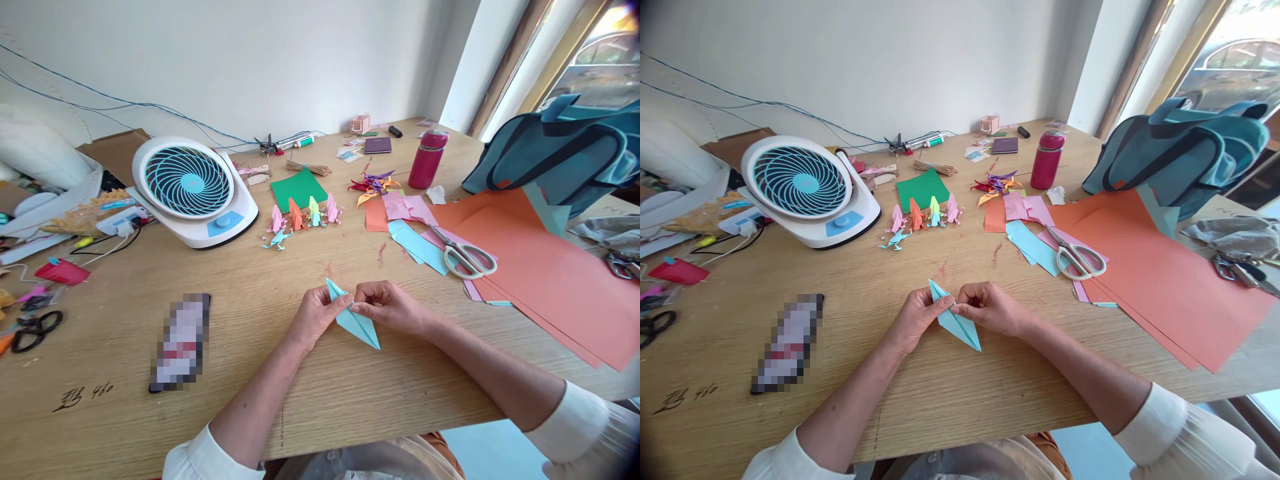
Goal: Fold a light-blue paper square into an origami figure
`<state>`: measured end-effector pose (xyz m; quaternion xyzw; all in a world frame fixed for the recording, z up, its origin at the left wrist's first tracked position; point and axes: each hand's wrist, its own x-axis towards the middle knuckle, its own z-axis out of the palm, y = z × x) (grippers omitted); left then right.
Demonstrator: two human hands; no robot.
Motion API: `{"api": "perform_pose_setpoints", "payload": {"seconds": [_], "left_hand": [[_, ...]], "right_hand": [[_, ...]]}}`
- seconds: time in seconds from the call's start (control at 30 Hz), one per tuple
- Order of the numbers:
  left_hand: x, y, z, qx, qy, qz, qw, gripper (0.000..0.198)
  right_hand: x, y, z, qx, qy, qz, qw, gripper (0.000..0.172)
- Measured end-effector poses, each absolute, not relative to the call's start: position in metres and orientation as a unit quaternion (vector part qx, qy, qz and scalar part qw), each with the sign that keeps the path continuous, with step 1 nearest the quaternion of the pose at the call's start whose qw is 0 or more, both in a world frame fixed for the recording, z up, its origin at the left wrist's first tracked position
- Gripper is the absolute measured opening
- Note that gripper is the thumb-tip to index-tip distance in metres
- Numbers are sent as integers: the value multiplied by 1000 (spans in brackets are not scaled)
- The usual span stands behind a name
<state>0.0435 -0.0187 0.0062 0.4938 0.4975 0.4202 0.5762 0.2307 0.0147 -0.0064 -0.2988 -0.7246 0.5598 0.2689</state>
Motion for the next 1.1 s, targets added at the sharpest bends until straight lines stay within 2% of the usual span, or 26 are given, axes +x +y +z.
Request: {"api": "perform_pose_setpoints", "payload": {"seconds": [0.2,0.47,0.63,0.73,0.93,1.1], "left_hand": [[43,-18,11,478,482,486,550,37],[41,-18,9,501,491,474,532,38],[42,-17,12,528,473,472,525,49],[44,-16,11,528,469,465,534,43],[41,-13,2,519,498,480,503,34],[39,-12,-1,531,503,468,496,31]], "right_hand": [[230,13,-7,-316,-739,526,277,43],[225,11,-11,-301,-723,563,263,44],[224,15,-11,-335,-675,568,331,48],[223,18,-12,-354,-631,582,372,50],[219,16,-14,-346,-598,639,338,48],[221,16,-16,-359,-620,609,341,47]]}}
